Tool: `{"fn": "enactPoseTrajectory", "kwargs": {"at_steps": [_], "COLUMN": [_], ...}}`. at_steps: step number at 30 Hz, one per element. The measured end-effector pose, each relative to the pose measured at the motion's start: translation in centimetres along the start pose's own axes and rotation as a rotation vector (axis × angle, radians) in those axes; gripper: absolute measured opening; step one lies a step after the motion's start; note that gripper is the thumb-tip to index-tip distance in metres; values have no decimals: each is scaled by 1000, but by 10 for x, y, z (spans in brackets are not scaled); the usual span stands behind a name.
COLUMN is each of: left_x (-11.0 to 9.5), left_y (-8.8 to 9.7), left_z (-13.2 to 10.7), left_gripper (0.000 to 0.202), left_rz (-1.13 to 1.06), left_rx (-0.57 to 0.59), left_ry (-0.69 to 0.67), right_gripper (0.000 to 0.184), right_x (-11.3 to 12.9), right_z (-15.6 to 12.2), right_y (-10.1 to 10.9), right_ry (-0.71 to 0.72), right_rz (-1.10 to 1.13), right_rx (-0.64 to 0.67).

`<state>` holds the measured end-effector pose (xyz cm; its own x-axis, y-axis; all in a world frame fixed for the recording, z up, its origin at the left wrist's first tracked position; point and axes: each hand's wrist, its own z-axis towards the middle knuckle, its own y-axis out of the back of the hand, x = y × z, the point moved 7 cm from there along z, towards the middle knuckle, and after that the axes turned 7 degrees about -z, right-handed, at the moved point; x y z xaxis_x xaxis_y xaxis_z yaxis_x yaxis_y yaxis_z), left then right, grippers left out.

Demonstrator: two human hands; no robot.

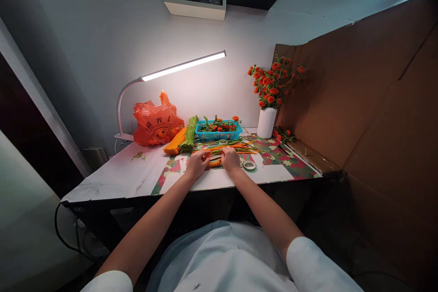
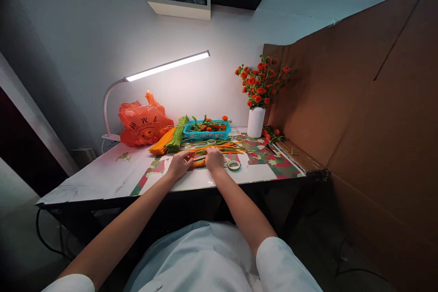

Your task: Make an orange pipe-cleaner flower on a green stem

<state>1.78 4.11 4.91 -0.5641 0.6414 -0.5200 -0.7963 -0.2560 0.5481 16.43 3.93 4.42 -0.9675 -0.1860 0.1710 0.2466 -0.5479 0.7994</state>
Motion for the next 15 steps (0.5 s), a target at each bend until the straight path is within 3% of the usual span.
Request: {"fn": "enactPoseTrajectory", "kwargs": {"at_steps": [9, 15], "left_x": [0, 1], "left_y": [-2, 2], "left_z": [1, 1], "left_gripper": [20, 14], "left_rz": [-37, -25], "left_rx": [13, -41], "left_ry": [-41, -25], "right_gripper": [24, 24], "right_x": [6, 9], "right_z": [-1, -3], "right_y": [7, 12], "right_ry": [52, 64], "right_rz": [120, 72], "right_rx": [-54, -56]}}
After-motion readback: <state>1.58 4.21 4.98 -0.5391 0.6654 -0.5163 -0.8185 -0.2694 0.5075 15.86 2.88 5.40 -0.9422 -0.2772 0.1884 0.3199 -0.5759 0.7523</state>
